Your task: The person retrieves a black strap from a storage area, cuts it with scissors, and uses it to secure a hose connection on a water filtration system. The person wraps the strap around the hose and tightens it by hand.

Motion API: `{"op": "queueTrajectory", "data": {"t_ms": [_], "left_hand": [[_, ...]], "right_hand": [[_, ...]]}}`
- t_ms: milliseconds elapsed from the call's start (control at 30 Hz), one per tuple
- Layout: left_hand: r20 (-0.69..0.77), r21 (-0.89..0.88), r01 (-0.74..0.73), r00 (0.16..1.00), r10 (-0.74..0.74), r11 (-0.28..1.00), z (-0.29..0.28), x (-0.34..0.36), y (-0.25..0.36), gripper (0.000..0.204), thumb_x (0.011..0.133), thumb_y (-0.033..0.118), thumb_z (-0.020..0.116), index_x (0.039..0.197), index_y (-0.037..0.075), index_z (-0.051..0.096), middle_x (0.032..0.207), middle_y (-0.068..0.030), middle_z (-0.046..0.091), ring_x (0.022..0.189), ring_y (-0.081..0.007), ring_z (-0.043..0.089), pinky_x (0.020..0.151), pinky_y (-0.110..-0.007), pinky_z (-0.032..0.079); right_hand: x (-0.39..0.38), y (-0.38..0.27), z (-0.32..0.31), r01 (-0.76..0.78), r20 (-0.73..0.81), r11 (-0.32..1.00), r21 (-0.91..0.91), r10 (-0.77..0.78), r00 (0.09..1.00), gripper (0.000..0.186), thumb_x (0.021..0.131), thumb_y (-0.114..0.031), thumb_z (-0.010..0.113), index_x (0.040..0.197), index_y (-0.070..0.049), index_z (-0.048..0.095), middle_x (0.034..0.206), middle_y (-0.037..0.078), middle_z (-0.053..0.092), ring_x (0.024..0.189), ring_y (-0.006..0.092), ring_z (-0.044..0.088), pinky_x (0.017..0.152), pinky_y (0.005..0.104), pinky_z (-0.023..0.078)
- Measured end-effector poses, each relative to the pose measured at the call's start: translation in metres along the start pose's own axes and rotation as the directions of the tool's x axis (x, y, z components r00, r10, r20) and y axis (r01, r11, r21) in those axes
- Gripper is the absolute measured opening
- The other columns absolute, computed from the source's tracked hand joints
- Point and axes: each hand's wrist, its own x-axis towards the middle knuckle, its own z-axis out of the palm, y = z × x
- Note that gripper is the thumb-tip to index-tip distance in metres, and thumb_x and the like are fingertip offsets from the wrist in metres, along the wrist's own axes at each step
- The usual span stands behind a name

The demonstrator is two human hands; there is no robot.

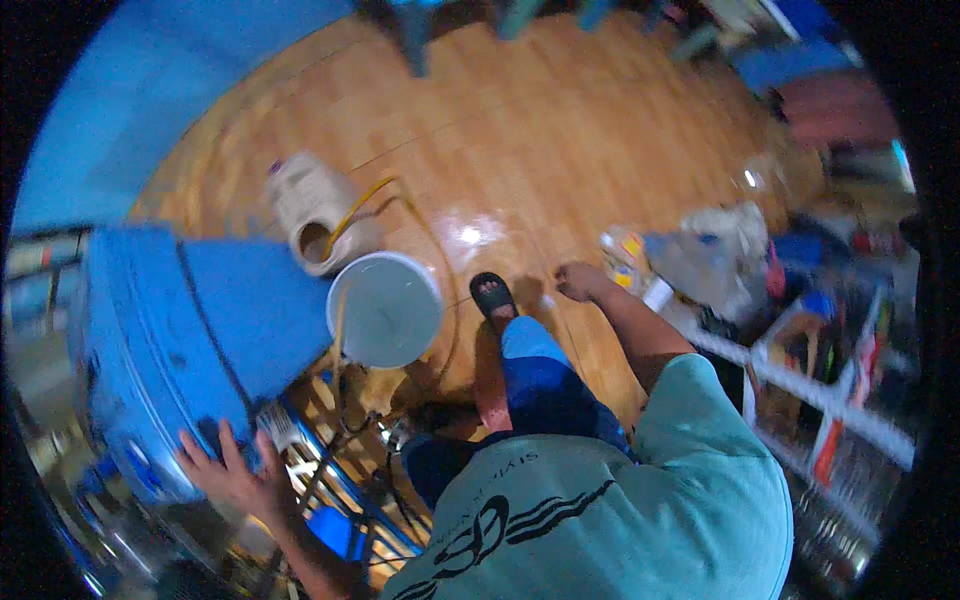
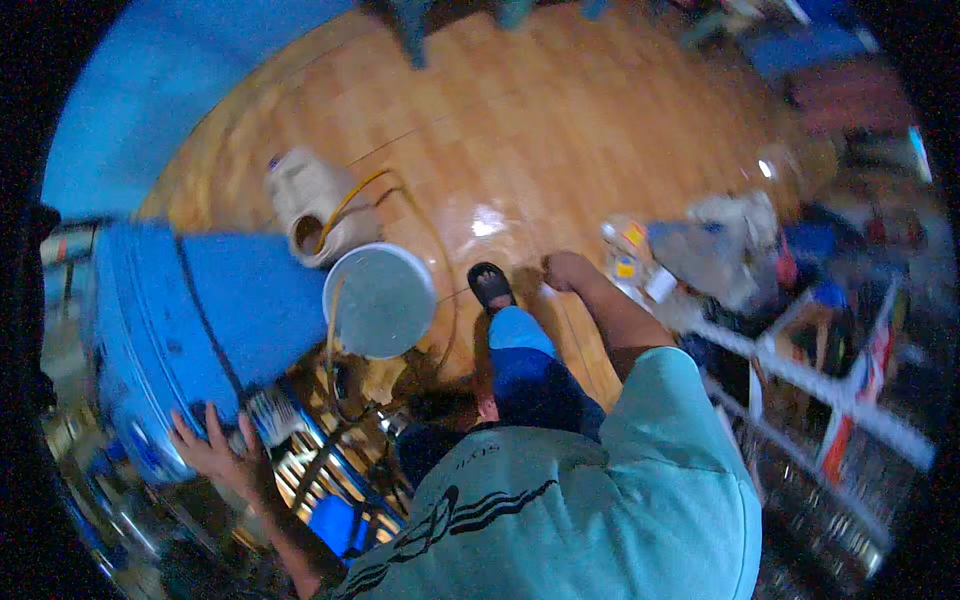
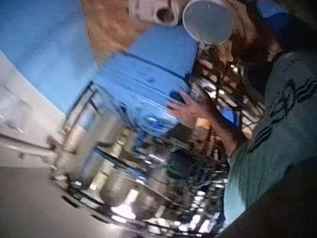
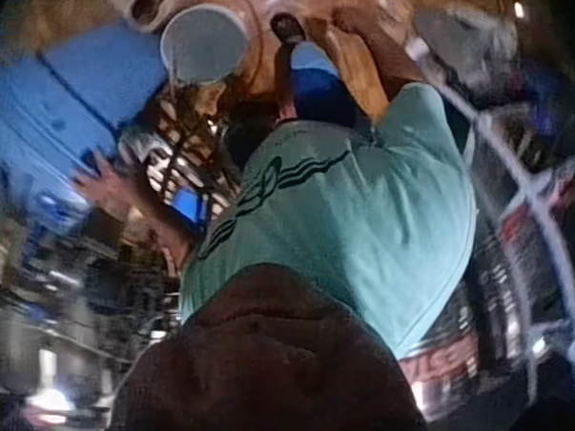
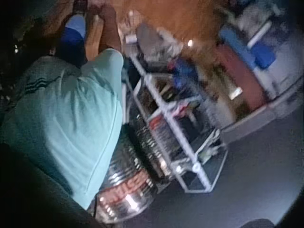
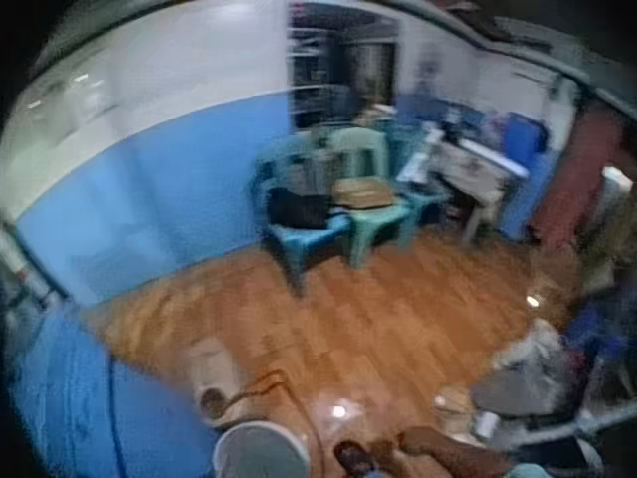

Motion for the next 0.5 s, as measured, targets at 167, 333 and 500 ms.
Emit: {"op": "queueTrajectory", "data": {"t_ms": [167,333,500], "left_hand": [[0.309,0.100,-0.076,0.950,0.042,0.992,-0.026,0.003,0.004,0.047,0.086,0.043,0.061,0.123,0.014,0.059,0.149,-0.0158,0.032,0.135,-0.0487,0.023,0.105,-0.063,0.022],[0.588,0.155,-0.200,0.806,0.072,0.968,-0.029,-0.002,-0.008,0.040,0.085,0.041,0.057,0.107,0.008,0.066,0.143,-0.0120,0.042,0.139,-0.0443,0.018,0.109,-0.065,0.009],[0.755,0.186,-0.198,0.655,-0.011,0.962,-0.058,0.022,0.021,0.039,0.075,0.038,0.067,0.102,0.009,0.068,0.130,-0.0095,0.053,0.138,-0.0386,0.022,0.109,-0.062,0.009]], "right_hand": [[-0.232,0.180,0.081,-0.244,0.251,0.970,-0.011,0.239,0.938,0.036,0.085,-0.038,0.052,0.095,-0.009,0.071,0.101,0.019,0.066,0.093,0.0365,0.063,0.082,0.0466,0.049],[-0.393,0.266,0.175,-0.380,0.407,0.915,0.133,0.300,0.863,0.034,0.086,-0.037,0.053,0.096,-0.009,0.070,0.100,0.018,0.066,0.093,0.0352,0.064,0.081,0.0460,0.049],[-0.443,0.238,0.228,-0.444,0.294,0.785,0.433,0.342,0.892,0.034,0.087,-0.035,0.053,0.097,-0.007,0.068,0.098,0.018,0.066,0.091,0.0352,0.063,0.080,0.0451,0.050]]}}
